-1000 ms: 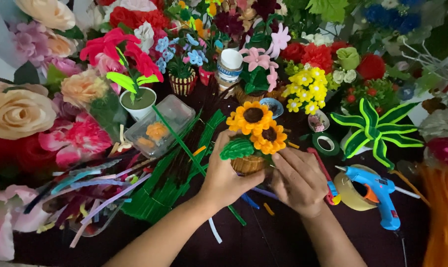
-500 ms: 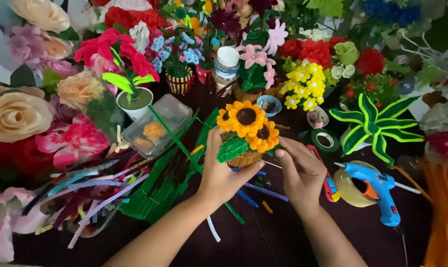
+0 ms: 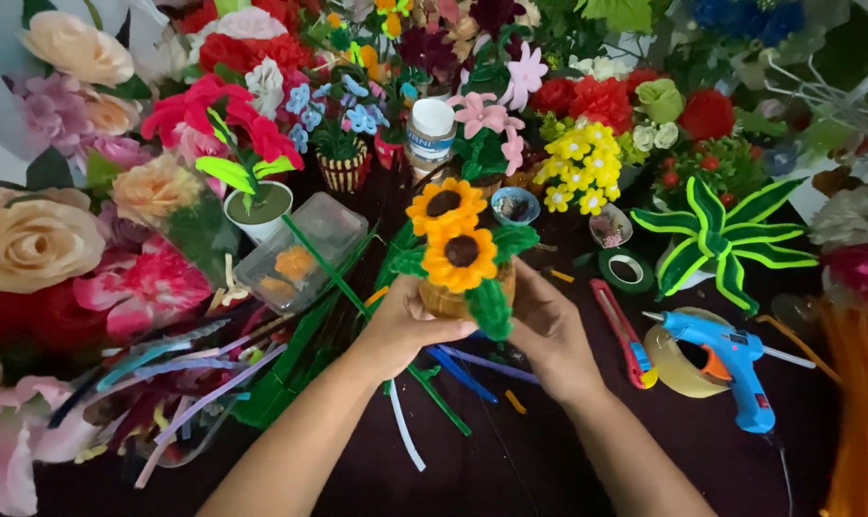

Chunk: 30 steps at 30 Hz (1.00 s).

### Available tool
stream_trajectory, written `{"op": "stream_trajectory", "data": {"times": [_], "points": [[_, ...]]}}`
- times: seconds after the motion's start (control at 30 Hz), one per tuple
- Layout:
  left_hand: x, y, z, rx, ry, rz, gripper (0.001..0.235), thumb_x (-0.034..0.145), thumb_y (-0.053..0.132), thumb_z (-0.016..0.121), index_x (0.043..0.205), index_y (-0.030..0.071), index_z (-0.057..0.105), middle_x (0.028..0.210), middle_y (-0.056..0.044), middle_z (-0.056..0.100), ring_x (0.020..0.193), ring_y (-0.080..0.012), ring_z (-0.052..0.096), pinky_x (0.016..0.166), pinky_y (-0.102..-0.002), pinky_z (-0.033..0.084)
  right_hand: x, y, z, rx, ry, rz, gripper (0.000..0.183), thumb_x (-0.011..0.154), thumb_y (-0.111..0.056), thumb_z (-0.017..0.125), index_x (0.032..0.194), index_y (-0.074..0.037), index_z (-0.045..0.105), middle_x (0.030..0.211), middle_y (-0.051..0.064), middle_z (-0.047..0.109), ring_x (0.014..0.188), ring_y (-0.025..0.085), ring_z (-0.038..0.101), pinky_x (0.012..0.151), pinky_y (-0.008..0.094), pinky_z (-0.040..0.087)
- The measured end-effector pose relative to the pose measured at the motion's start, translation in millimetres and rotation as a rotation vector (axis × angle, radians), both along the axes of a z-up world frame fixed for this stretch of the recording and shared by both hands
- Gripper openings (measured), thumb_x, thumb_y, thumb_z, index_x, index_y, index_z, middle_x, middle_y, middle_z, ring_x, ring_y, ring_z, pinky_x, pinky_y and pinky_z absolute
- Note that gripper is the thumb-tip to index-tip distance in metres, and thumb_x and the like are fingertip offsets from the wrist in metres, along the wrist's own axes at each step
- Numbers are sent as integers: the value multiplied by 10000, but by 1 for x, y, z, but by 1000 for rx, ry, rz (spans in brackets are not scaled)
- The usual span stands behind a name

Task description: Assembling an artificial sunflower by wrapping green pipe cleaners around a wooden stick to create the stem.

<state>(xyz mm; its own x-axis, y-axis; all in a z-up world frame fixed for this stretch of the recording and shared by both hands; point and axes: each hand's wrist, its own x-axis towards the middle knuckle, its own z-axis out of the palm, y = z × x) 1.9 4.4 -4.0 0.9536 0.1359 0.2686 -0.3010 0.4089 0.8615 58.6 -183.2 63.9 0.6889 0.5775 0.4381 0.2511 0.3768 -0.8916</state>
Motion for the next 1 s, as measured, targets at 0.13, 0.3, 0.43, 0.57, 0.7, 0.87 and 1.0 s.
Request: {"op": "stream_trajectory", "data": {"times": [0.13, 0.3, 0.43, 0.57, 0.7, 0.87, 1.0], "points": [[-5, 9, 18, -106, -64, -65, 886, 665, -210, 793, 1451, 70, 493, 1247, -105, 673, 1135, -259, 664, 968, -427, 539, 1, 7, -11, 5, 42, 14, 744, 799, -1, 796, 1477, 50, 492, 1307, 213, 650, 1185, 333, 648, 971, 512, 556], [-20, -10, 66, -170, -133, -101, 815, 825, -15, 766, 1530, 58, 364, 1312, -52, 550, 1222, -198, 573, 1050, -382, 485, 6, 12, -40, 112, -88, -180, 657, 828, 48, 792, 1418, 6, 505, 1221, 134, 636, 1131, 237, 636, 925, 496, 603], [-19, -22, 60, 14, -89, -84, 1032, 763, 69, 855, 1608, 77, 262, 1546, -132, 434, 1426, -303, 427, 1154, -502, 386, -19, 22, -16, 157, -184, -317, 708, 762, 95, 839, 1363, -16, 481, 1208, 104, 613, 1119, 250, 646, 915, 474, 620], [-14, -19, 36, 9, -36, -4, 961, 752, -9, 857, 1564, 114, 357, 1475, -111, 541, 1305, -253, 563, 1025, -444, 516, -29, 21, -11, 85, -150, -340, 760, 778, 2, 870, 1370, -28, 395, 1177, 107, 585, 1142, 249, 619, 922, 470, 601], [-7, -2, 9, 20, -23, 67, 882, 798, -33, 815, 1552, 101, 377, 1444, -116, 560, 1255, -222, 570, 996, -433, 534, -38, 22, 5, 2, -22, -312, 825, 738, 7, 892, 1383, -21, 379, 1165, 111, 599, 1070, 224, 637, 843, 406, 641], [-18, -4, 43, -25, -12, 45, 703, 823, -46, 776, 1446, 89, 479, 1261, -67, 618, 1097, -146, 594, 924, -379, 556, -20, 13, 20, -93, 10, -279, 936, 633, 6, 949, 1419, 3, 440, 1221, 207, 645, 1155, 327, 653, 881, 514, 619], [-2, -8, 10, -133, 36, -64, 333, 872, -21, 739, 1183, 71, 665, 1015, -19, 649, 921, -128, 614, 851, -332, 554, -8, 11, -4, -156, 19, -223, 842, 575, 46, 974, 1317, 9, 578, 1143, 198, 716, 1081, 326, 704, 854, 512, 641]]}}
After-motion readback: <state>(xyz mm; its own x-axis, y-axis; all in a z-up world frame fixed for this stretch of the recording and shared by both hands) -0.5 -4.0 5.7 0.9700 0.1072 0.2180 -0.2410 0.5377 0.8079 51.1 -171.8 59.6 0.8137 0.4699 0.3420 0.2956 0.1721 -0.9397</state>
